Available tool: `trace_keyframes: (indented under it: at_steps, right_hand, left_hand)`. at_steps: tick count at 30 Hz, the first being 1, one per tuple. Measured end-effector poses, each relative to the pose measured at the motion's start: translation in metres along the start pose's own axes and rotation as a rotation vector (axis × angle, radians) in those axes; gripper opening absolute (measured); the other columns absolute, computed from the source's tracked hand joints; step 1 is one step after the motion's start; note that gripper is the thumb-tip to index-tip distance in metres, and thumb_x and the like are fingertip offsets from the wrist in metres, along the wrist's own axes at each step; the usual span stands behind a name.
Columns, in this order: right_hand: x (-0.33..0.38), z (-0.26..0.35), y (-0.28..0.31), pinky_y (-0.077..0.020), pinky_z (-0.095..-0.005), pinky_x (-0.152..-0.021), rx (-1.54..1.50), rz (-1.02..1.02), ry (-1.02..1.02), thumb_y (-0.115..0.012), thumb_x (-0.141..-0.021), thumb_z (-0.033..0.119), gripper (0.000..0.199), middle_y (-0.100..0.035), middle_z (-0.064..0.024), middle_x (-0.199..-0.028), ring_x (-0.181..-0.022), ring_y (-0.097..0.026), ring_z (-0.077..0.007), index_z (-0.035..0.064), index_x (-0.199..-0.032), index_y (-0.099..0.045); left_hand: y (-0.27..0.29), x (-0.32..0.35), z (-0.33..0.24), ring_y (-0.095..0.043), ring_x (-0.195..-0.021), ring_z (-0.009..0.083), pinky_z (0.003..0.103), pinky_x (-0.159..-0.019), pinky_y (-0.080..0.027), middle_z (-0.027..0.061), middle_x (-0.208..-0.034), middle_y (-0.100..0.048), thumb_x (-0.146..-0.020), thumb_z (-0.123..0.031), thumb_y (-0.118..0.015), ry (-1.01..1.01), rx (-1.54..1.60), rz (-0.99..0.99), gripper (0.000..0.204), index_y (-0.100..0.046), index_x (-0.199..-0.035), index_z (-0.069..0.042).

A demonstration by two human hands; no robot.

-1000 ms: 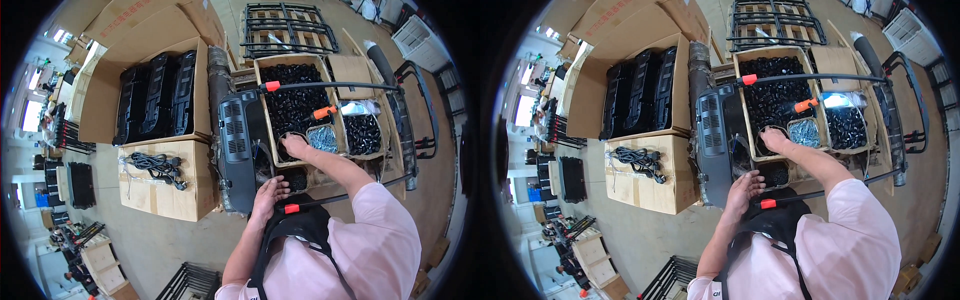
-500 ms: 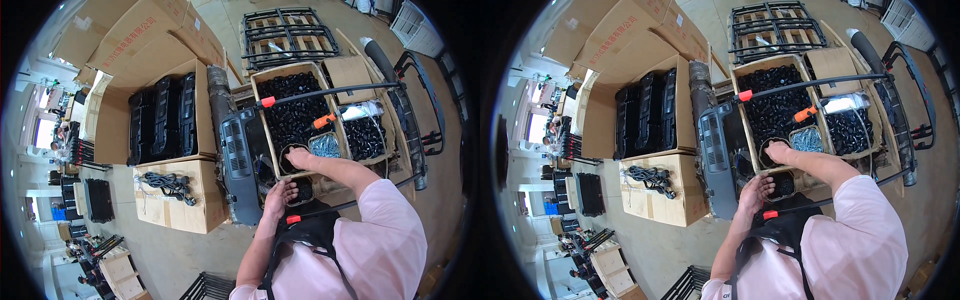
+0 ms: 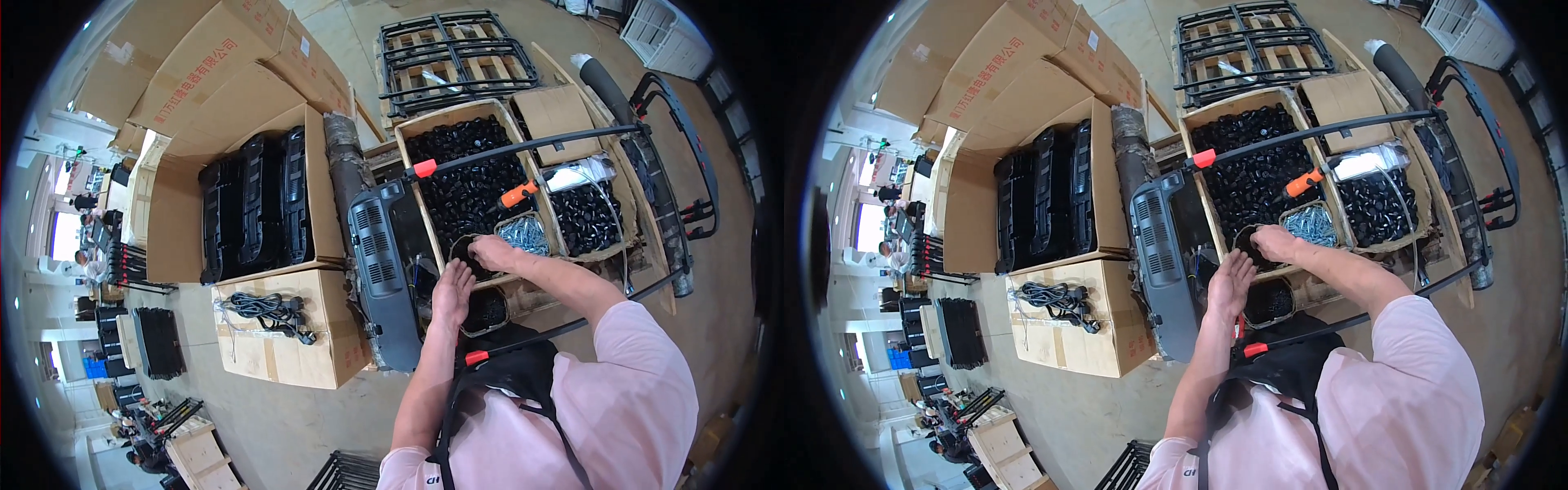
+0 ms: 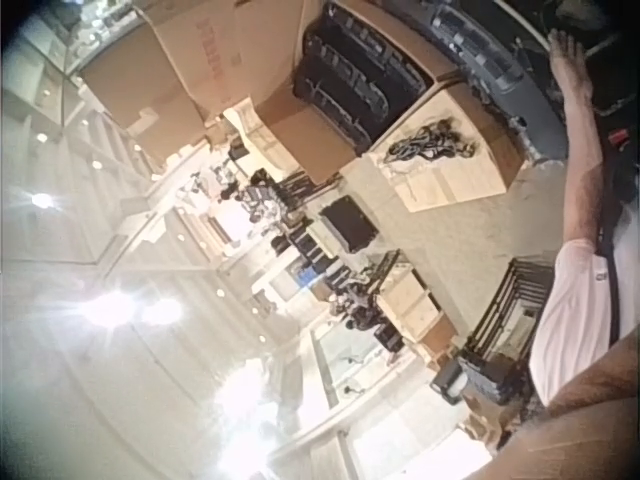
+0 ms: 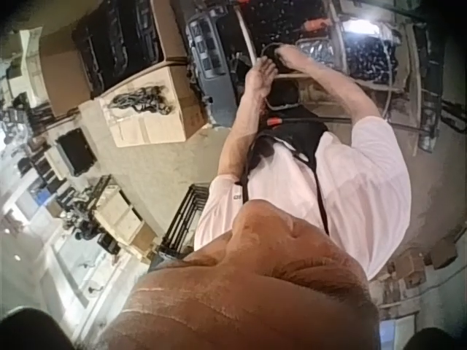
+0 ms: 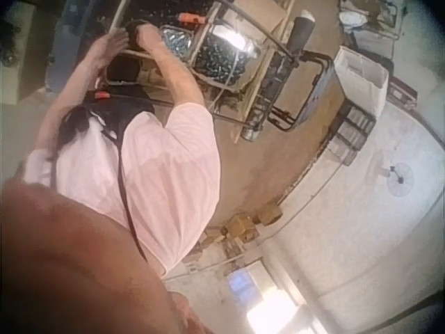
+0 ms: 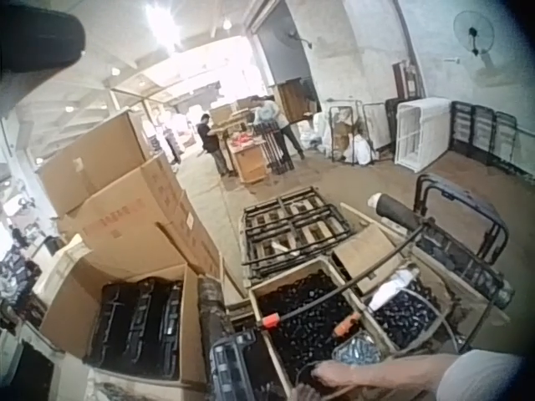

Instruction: Assembling the handle and control components of outdoor power equipment in a factory setting.

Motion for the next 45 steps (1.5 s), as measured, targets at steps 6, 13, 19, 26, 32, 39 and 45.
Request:
trace_keyframes:
  at_steps: [6,13,19,26,32,39,45]
  right_hand:
    - [0.007,0.044,0.035,-0.0563,-0.0474,-0.091,-0.128,-0.053,-0.124,-0.068,-0.087,0.011,0.023,-0.074,-0.02,-0.105,-0.102,-0.071,-0.0388,0.0021,-0.107,-0.077]
    - [0.034,0.077,0.061,-0.0565,-0.0445,-0.093,-0.322,-0.167,0.046,-0.074,-0.085,0.015,0.03,-0.075,-0.018,-0.104,-0.103,-0.072,-0.0367,0.0054,-0.113,-0.077]
    - [0.047,0.012,0.079,-0.0596,-0.0348,-0.079,-0.569,-0.429,-0.561,-0.077,-0.092,0.024,0.034,-0.078,-0.0126,-0.099,-0.087,-0.073,-0.0184,0.0007,-0.117,-0.074]
    - [0.021,-0.108,0.06,-0.0547,-0.0332,-0.055,-1.202,-0.69,-0.86,-0.08,-0.093,0.03,0.039,-0.072,-0.0079,-0.099,-0.075,-0.069,-0.0179,0.0044,-0.12,-0.066]
    - [-0.016,-0.102,0.047,-0.0562,-0.0366,-0.083,-0.699,-0.992,-0.633,-0.088,-0.082,0.034,0.057,-0.075,-0.0085,-0.105,-0.093,-0.071,-0.0215,0.0057,-0.127,-0.066]
    - [-0.051,-0.058,0.06,-0.0558,-0.0456,-0.093,-0.478,-0.511,-0.506,-0.084,-0.082,0.035,0.053,-0.076,-0.0185,-0.106,-0.104,-0.072,-0.0403,0.0152,-0.128,-0.064]
    - [-0.035,-0.038,0.076,-0.0568,-0.0481,-0.09,-0.303,-0.423,-0.457,-0.082,-0.083,0.03,0.049,-0.076,-0.019,-0.103,-0.101,-0.071,-0.0419,0.0148,-0.127,-0.065]
  left_hand:
    - [0.011,-0.053,0.011,-0.048,-0.143,0.0339,0.049,-0.121,-0.039,0.0175,-0.149,-0.054,-0.113,-0.041,-0.045,0.042,0.024,-0.083,0.051,-0.05,-0.147,-0.002]
    - [-0.007,-0.062,0.026,-0.065,-0.118,0.0247,0.043,-0.103,-0.055,0.0128,-0.129,-0.068,-0.114,-0.044,-0.028,0.171,0.29,0.061,0.053,-0.064,-0.123,-0.006]
    - [-0.005,-0.061,0.027,-0.07,-0.107,0.0277,0.04,-0.097,-0.061,0.0116,-0.115,-0.07,-0.116,-0.031,-0.039,0.123,0.345,0.054,0.038,-0.063,-0.119,-0.001]
    - [-0.012,-0.016,0.016,-0.067,-0.093,0.0175,0.031,-0.083,-0.058,0.0032,-0.101,-0.068,-0.109,-0.034,-0.06,0.05,0.108,0.1,0.03,-0.069,-0.121,-0.008]
    - [-0.011,0.02,0.016,-0.064,-0.085,0.0136,0.026,-0.071,-0.052,0.0025,-0.102,-0.069,-0.11,-0.027,-0.059,0.027,-0.022,0.056,0.028,-0.065,-0.13,-0.009]
    - [0.004,0.042,0.021,-0.067,-0.089,0.0146,0.028,-0.074,-0.055,0.0026,-0.109,-0.071,-0.111,-0.026,-0.056,-0.035,0.077,0.052,0.027,-0.065,-0.13,-0.009]
    - [0.005,0.052,0.013,-0.066,-0.087,0.0119,0.024,-0.073,-0.055,-0.0002,-0.105,-0.07,-0.11,-0.026,-0.059,-0.073,0.122,-0.052,0.028,-0.066,-0.131,-0.01]
Point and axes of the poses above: each hand's wrist, its own x-axis away from the middle knuckle, its own y-axis out of the back of the hand, z = x × y, the point moved 2 cm from there along -x, towards the middle knuckle
